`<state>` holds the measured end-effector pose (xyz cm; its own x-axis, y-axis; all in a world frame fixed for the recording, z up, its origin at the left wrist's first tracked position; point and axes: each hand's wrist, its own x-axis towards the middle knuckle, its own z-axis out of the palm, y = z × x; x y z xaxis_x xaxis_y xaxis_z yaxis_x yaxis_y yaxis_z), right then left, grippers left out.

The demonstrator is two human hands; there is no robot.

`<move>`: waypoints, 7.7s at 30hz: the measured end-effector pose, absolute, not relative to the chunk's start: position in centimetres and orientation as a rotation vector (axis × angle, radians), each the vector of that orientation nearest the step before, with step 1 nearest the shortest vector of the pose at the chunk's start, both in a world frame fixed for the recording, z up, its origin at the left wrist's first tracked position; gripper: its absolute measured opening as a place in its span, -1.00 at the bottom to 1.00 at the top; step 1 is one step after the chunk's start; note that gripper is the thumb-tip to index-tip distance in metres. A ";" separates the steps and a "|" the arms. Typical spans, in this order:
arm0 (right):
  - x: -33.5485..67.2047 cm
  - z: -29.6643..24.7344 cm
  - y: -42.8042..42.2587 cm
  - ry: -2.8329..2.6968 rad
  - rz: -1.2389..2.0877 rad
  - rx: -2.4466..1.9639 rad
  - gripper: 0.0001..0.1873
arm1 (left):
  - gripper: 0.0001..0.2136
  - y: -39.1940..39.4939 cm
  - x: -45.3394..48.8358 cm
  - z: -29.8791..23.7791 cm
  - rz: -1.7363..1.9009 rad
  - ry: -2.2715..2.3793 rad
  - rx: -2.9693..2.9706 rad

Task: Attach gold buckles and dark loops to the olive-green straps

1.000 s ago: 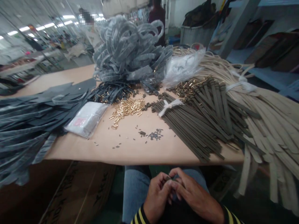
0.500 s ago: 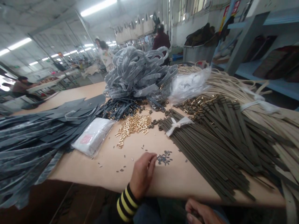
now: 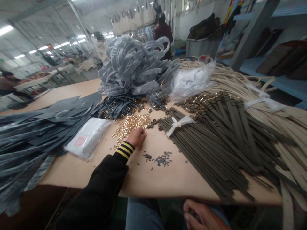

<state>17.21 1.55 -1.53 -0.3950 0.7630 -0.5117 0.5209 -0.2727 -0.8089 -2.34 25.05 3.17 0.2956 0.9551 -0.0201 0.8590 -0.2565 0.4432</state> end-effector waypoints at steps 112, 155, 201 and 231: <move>17.5 -0.2 -3.1 -1.545 1.777 -1.450 -0.82 | -0.81 -1.4 2.4 -1.2 0.406 1.019 0.310; 17.5 -0.8 -3.7 -1.690 1.338 -1.487 -0.92 | -0.76 -1.8 1.7 -1.1 0.643 1.043 0.471; 17.2 -0.7 -4.0 -1.735 1.265 -1.318 -0.85 | -0.87 -1.6 1.8 -1.1 0.535 1.084 0.786; 17.4 -1.0 -4.0 -1.468 1.604 -1.579 -0.85 | -0.94 -1.8 2.0 -0.5 0.469 1.115 1.059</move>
<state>17.41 -4.01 -1.02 -0.2431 0.8714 -0.4261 0.3474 -0.3319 -0.8770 2.00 -1.81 -0.54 0.4132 0.7650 -0.4939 0.1818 0.4622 0.8679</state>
